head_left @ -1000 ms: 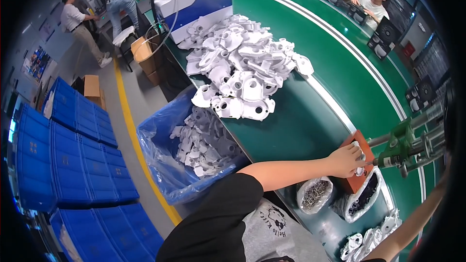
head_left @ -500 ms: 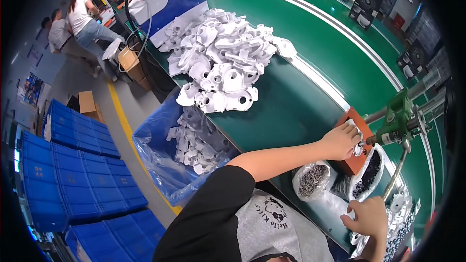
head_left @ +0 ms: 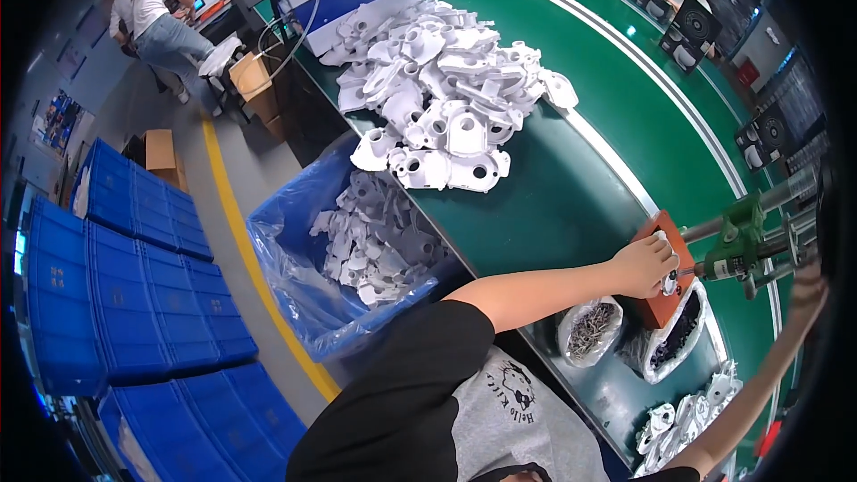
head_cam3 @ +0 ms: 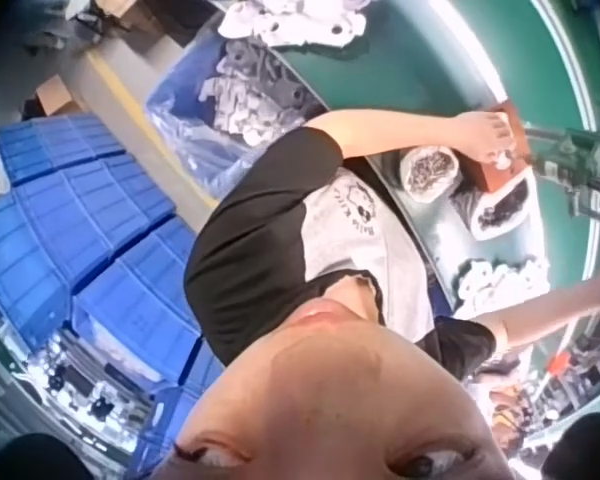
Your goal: Assembling small metal pins into white plastic housing components using a manual press station.
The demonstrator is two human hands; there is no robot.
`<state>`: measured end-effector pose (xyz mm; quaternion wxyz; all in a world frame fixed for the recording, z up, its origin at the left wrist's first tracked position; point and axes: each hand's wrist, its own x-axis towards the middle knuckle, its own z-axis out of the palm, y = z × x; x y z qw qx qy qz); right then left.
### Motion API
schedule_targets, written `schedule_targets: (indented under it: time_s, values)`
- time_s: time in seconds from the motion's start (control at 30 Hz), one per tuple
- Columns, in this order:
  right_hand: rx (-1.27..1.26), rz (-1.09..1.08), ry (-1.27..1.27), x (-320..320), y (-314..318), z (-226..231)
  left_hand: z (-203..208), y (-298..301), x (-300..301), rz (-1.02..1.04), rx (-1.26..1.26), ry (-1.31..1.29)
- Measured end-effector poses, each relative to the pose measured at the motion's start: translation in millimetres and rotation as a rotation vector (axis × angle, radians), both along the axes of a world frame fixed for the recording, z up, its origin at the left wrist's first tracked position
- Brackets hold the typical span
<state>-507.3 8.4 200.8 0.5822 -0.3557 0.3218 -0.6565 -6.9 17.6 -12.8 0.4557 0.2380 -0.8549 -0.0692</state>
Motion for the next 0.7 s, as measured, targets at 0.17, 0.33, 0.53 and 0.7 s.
schedule_targets:
  time_s: [0.17, 0.33, 0.53, 0.7]
  values:
    - [-0.126, -0.189, 0.180, 81, 19, -38, 5, 3, -3, -0.092, 0.014, 0.089]
    - [0.007, -0.130, 0.352, 135, 88, -65, 7, -2, -1, -0.056, 0.124, 0.122]
    - [0.212, -0.666, 1.181, 58, 200, -204, -8, -34, -59, -0.099, 0.010, 0.016]
    - [0.303, -0.805, 1.805, 131, 191, -246, 58, -53, -32, -0.453, 0.197, -0.408]
